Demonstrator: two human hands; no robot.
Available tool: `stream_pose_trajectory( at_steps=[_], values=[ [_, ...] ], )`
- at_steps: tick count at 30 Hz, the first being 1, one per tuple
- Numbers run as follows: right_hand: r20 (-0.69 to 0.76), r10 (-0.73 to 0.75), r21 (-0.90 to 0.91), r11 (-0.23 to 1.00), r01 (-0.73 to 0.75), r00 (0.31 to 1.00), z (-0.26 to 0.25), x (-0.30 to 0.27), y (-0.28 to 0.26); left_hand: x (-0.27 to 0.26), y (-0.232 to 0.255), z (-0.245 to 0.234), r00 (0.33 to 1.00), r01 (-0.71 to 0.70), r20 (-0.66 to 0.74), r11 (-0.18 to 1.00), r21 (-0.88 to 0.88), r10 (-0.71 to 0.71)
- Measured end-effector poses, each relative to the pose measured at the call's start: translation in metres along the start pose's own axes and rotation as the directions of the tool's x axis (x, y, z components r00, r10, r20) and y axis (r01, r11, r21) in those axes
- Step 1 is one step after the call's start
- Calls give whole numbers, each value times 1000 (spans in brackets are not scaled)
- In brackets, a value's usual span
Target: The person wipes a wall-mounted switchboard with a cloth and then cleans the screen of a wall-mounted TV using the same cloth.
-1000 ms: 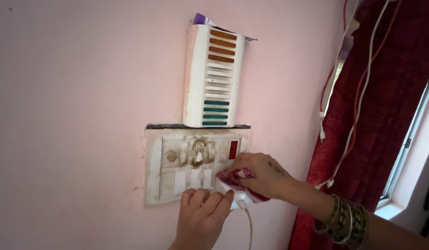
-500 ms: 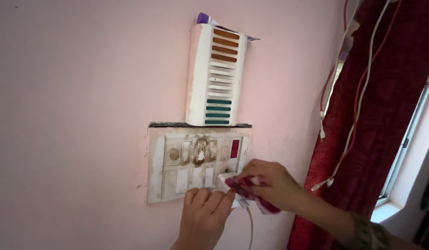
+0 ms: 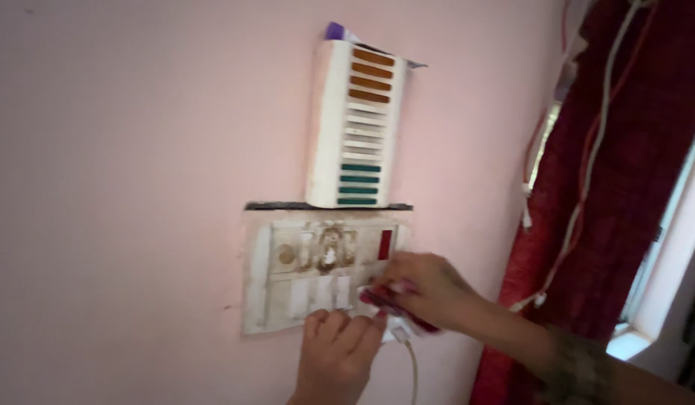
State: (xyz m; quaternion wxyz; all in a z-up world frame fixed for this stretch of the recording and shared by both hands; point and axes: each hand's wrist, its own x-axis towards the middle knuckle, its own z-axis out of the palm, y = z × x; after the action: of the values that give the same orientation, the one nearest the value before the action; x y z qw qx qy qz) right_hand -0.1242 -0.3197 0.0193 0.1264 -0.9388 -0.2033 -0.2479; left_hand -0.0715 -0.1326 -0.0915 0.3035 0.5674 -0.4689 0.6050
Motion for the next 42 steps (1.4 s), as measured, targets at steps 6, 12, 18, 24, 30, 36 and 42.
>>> stream_pose_trajectory(
  at_steps=[6, 12, 18, 24, 30, 36, 42],
  values=[
    [66, 131, 92, 986, -136, 989, -7, -6, -5, 1, 2, -1, 999, 23, -33, 1000, -9, -24],
    [122, 282, 93, 951, -294, 952, -33, -42, 11, -1, 3, -2, 999, 55, 3, 998, -21, -55],
    [-82, 329, 199, 930, -307, 941, -33, -53, 35, -8, 0, 4, 999, 52, 0, 999, -14, -52],
    [4, 334, 392, 867, -309, 943, 5, -28, 21, -24, 3, 13, 982, 188, 22, 982, -37, -187],
    [-134, 468, 690, 677, -257, 874, 58, -42, 46, -21, -2, 8, 956, 262, 164, 961, -93, -244],
    [162, 711, 942, 94, -321, 684, 109, -82, 40, -15, 3, 9, 939, 332, 136, 936, -118, -315],
    [246, 681, 830, 220, -513, 690, 91, -96, 34, -8, 1, 2, 903, 367, 236, 930, 18, -360]
  ],
)
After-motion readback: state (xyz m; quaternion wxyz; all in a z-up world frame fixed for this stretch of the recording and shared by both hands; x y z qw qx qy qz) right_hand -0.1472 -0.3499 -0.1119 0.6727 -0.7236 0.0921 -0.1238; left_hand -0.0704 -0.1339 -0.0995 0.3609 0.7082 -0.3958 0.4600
